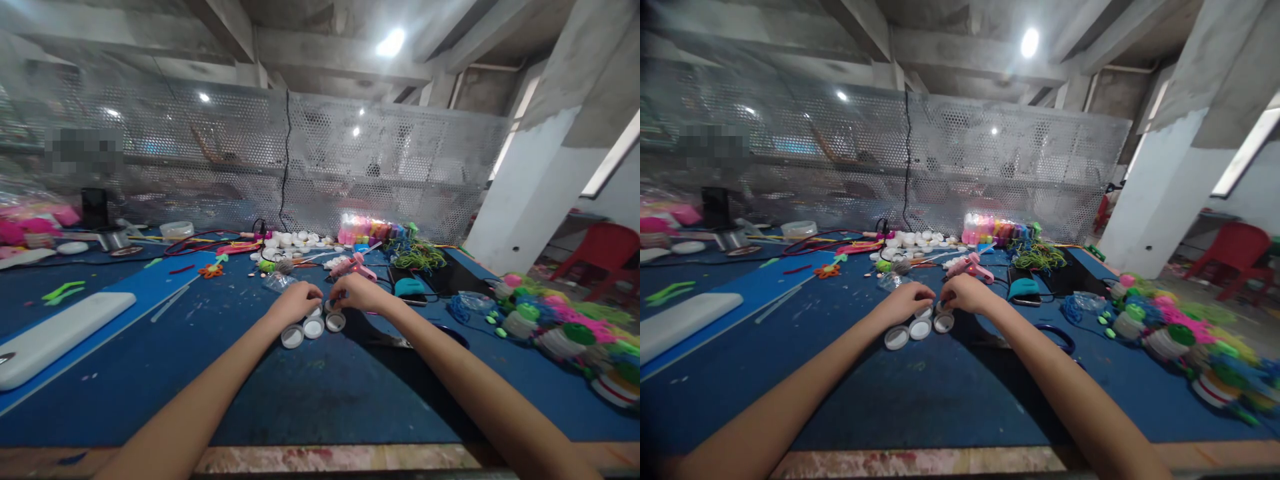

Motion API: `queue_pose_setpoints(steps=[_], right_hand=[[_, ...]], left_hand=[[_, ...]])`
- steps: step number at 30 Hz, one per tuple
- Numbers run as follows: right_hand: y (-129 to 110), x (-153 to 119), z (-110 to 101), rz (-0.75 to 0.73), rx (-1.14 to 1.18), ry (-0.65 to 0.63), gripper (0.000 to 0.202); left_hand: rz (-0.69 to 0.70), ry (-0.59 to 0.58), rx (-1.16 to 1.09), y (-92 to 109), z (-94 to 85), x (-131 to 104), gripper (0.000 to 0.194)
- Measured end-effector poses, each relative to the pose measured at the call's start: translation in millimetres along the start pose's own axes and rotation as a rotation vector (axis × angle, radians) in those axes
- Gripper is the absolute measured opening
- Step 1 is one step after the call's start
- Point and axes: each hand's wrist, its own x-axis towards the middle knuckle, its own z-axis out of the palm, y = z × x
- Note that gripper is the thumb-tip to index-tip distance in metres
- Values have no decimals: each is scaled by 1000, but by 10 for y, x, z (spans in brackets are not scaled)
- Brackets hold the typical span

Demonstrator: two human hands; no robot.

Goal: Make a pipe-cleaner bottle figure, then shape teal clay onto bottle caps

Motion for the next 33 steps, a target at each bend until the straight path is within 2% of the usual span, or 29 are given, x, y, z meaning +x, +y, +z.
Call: queue_pose_setpoints(steps=[4,8,13,16,24,33], right_hand=[[-8,-9,-97,19,4,43,21],[-9,-13,-120,184,-11,123,27],[-59,-24,40,320,-21,45,35],[-105,-26,117,336,-18,3,31],[-106,-24,116,358,24,91,28],[-23,-9,136,297,140,177,25]], left_hand=[[22,31,7,23,-19,-4,28],[10,71,13,41,-46,3,30],[-33,109,35,12,-43,1,31],[-61,126,41,-4,-32,-5,31],[-84,141,-38,18,-39,20,33],[-33,15,-166,40,43,24,33]])
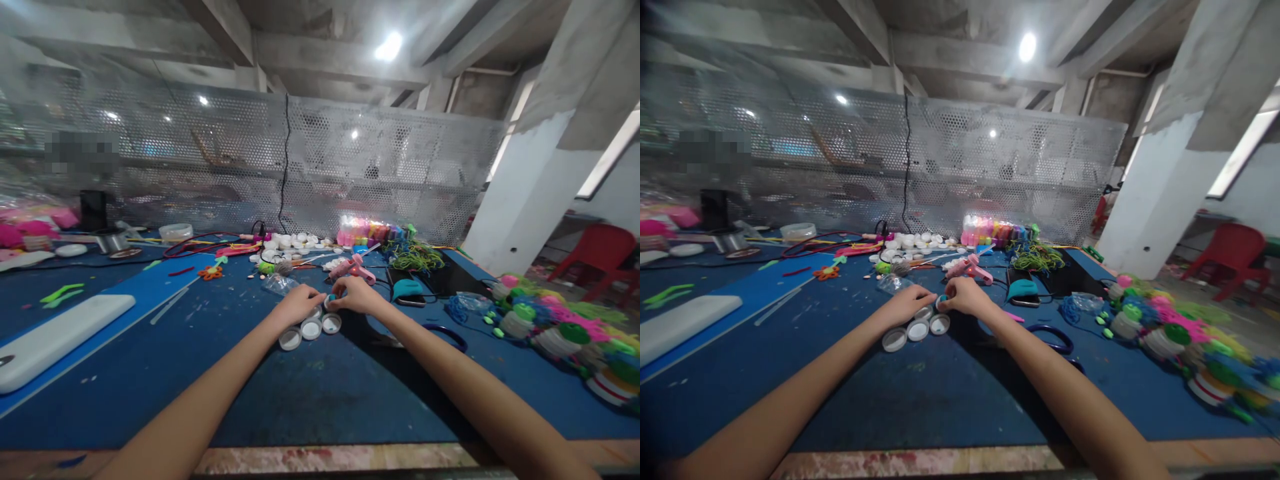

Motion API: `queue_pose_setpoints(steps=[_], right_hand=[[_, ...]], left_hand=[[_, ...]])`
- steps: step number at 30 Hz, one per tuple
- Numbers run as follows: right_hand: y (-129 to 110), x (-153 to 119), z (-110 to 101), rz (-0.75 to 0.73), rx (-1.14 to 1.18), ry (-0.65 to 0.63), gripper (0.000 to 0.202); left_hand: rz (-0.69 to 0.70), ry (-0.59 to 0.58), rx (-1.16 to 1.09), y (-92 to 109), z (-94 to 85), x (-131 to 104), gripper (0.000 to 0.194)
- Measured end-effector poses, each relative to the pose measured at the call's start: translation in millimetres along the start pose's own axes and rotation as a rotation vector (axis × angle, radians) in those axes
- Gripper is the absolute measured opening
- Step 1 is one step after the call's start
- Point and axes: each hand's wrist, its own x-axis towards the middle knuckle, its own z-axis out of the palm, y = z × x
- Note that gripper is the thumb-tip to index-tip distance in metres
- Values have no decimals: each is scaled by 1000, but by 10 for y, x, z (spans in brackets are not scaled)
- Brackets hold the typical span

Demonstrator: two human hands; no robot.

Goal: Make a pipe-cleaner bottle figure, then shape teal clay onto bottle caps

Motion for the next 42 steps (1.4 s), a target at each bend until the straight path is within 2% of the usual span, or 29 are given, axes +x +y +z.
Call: queue_pose_setpoints(steps=[5,12,18,22,25,28,32,37,42], right_hand=[[-13,22,20,-64,103,100,20],[-38,50,39,-109,281,206,17],[-94,60,11,-131,439,213,28],[-142,53,7,-157,511,204,24],[-179,37,5,-177,652,162,36],[-221,28,-16,-84,953,112,49],[-274,33,-61,131,1325,73,26],[-321,14,-68,223,1365,39,25],[-333,-9,-57,184,1338,26,37]], left_hand=[[12,40,-179,6,33,13,33],[-82,182,-525,13,60,48,42],[-192,124,-841,195,-6,-55,44],[-236,159,-986,260,-36,-95,43],[-249,191,-1077,263,-53,-89,42],[-258,214,-1161,264,-69,-75,41],[-260,249,-1254,290,-81,-71,38],[-226,266,-1339,333,-90,-86,29],[-212,272,-1357,332,-87,-84,27]])
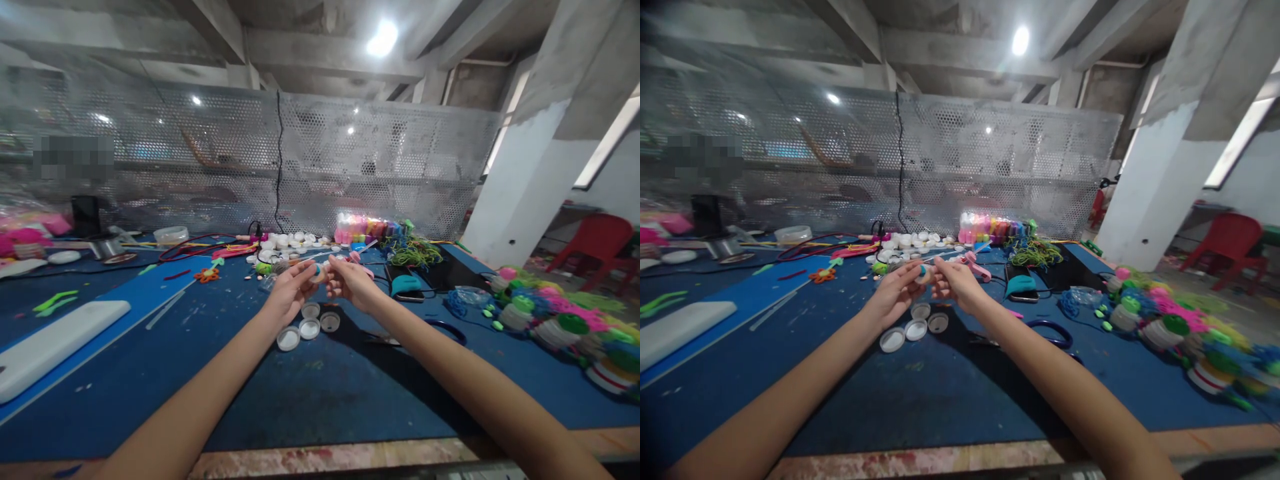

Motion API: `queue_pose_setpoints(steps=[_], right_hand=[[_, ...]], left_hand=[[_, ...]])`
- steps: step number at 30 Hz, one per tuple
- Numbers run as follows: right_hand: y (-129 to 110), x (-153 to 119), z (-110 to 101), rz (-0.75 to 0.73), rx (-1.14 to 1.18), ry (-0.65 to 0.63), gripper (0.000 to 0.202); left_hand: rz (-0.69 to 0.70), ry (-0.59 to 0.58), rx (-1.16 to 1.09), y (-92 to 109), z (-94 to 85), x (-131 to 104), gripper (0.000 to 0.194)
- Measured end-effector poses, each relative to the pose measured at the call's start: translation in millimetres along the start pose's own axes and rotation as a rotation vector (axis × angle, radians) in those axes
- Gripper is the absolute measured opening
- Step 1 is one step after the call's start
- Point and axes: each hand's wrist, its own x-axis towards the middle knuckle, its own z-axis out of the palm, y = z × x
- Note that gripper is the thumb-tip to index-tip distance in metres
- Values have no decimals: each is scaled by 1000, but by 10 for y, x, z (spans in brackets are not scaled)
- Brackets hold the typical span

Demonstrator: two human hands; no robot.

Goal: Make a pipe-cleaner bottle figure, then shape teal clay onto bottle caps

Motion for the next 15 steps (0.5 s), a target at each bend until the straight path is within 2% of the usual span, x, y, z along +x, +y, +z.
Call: queue_pose_setpoints(steps=[5,10,15], right_hand=[[36,18,-32,-68,-67,-8,42],[44,31,-29,-71,-66,-5,46],[14,12,-26,-49,-146,38,44]], left_hand=[[4,-9,28,-4,3,-9,28],[22,0,74,-7,18,-26,30],[58,-23,148,-19,17,-39,41]])
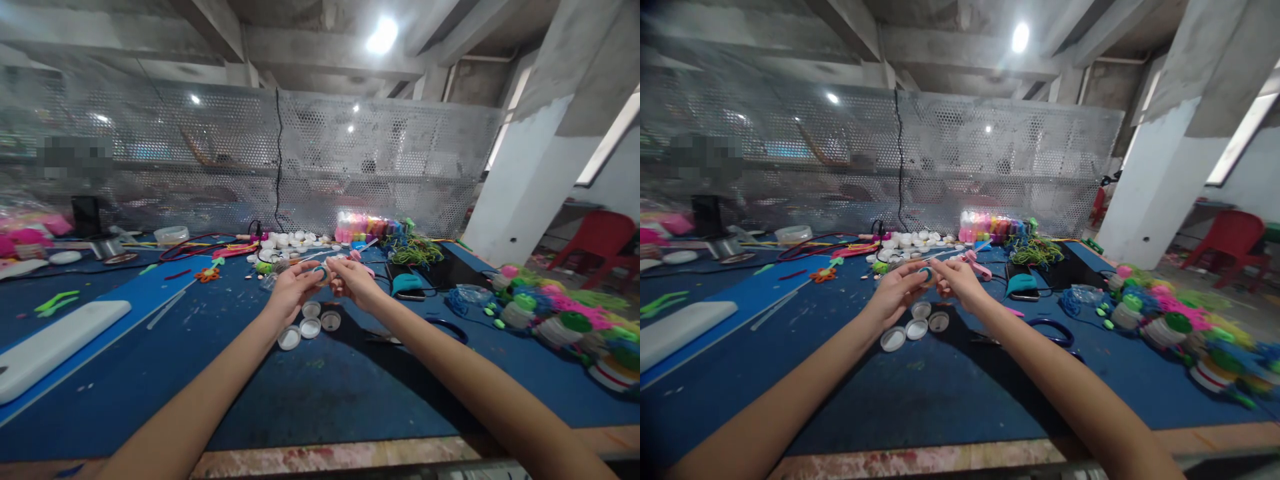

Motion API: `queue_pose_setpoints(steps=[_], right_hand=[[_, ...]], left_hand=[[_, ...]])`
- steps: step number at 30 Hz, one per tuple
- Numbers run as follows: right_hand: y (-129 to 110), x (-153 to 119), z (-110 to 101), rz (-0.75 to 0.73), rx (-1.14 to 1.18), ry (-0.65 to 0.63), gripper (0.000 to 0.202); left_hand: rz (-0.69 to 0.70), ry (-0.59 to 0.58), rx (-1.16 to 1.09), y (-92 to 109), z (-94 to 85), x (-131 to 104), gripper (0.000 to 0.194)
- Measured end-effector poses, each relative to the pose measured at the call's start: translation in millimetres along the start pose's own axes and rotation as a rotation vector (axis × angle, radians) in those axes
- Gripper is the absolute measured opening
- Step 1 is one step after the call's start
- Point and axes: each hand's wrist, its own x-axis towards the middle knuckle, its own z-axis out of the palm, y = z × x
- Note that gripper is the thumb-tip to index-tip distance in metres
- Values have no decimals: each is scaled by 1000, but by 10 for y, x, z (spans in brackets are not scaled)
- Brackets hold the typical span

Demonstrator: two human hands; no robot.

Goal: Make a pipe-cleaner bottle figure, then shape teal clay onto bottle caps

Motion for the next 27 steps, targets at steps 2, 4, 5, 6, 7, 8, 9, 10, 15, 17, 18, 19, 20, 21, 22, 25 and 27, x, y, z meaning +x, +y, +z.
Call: queue_pose_setpoints(steps=[2,4,5,6,7,8,9,10,15,17,18,19,20,21,22,25,27], right_hand=[[-6,1,-18,-7,-86,2,40],[-11,7,-41,-4,-115,-7,37],[-13,11,-52,4,-88,-12,36],[-16,15,-62,15,-42,-14,36],[-19,17,-69,26,6,-13,35],[-22,17,-74,34,45,-13,35],[-23,16,-76,36,71,-13,35],[-23,14,-76,35,85,-13,34],[-8,10,-72,46,80,-42,34],[-6,20,-87,44,33,-61,37],[-7,25,-98,39,13,-65,38],[-8,31,-110,32,2,-65,39],[-9,35,-120,26,-1,-64,40],[-7,39,-127,20,-2,-60,40],[-2,41,-130,14,-3,-56,41],[24,39,-112,-14,-18,-32,41],[34,33,-91,-22,-19,-18,41]], left_hand=[[29,-18,39,7,3,-7,44],[66,-25,74,22,10,-15,44],[88,-31,95,30,15,-19,45],[106,-45,111,37,20,-22,46],[115,-69,120,41,24,-24,48],[113,-98,119,40,26,-24,50],[104,-123,106,35,26,-23,51],[91,-136,81,27,24,-18,50],[41,-74,-2,-14,-12,17,46],[14,-89,12,-4,-25,23,47],[3,-101,18,6,-29,24,48],[-5,-112,22,14,-30,23,48],[-10,-120,24,21,-30,21,48],[-11,-124,24,23,-29,19,47],[-11,-124,21,19,-26,19,47],[11,-138,24,-22,-16,24,51],[50,-142,78,-53,-12,31,55]])
